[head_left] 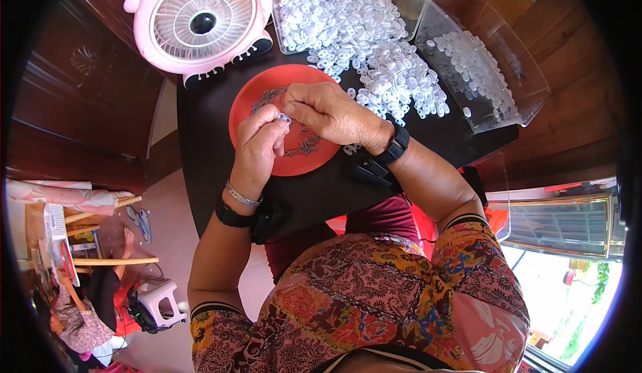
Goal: Inserting small metal wire loops into white plastic rings to assemble components.
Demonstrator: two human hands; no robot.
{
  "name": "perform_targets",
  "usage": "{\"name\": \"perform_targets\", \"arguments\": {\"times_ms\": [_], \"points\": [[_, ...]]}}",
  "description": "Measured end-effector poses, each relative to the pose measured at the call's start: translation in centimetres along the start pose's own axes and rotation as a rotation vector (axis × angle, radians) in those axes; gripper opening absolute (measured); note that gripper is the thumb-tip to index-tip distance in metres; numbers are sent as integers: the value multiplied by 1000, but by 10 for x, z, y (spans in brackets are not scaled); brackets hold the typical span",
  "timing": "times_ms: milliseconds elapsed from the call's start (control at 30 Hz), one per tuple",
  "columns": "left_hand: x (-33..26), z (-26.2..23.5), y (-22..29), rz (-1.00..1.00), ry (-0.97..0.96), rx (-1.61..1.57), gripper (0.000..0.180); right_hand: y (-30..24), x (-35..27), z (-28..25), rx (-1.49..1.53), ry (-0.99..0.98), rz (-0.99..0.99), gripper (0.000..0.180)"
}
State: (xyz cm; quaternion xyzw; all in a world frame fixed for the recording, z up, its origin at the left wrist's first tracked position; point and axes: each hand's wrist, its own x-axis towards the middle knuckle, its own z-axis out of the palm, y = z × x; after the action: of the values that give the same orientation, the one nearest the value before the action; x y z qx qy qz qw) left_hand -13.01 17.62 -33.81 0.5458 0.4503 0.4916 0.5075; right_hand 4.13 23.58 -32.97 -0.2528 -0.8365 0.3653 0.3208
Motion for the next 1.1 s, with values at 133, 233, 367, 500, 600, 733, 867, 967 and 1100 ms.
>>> {"name": "perform_targets", "arguments": {"times_ms": [133, 233, 367, 500, 600, 733, 867, 967, 1100], "points": [[0, -2, -2, 12, -15, -16, 20, -4, -1, 1, -20, 16, -14, 17], [-2, -2, 1, 10, -36, 35, 20, -4, -1, 1, -33, 4, -31, 17], [1, -5, -5, 105, -41, 149, 19, -6, 0, 2, 15, -10, -27, 19], [0, -4, 1, 149, -11, 187, 18, -4, 0, 3, 51, 9, -14, 24], [-1, -1, 2, 118, 12, 103, 18, 1, 0, -5, 348, -42, 207, 28], [2, -5, -2, 56, 12, 22, 17, 5, 0, -5, 446, -28, 233, 22], [1, -4, 1, 27, 18, 45, 19, 9, 0, -3, 478, -60, 139, 13], [1, -5, 1, 34, 14, 33, 19, 9, 0, -2, 490, -58, 146, 10], [2, -7, -3, 50, -9, 33, 19, 7, 0, 2, 456, -66, 159, 8]]}}
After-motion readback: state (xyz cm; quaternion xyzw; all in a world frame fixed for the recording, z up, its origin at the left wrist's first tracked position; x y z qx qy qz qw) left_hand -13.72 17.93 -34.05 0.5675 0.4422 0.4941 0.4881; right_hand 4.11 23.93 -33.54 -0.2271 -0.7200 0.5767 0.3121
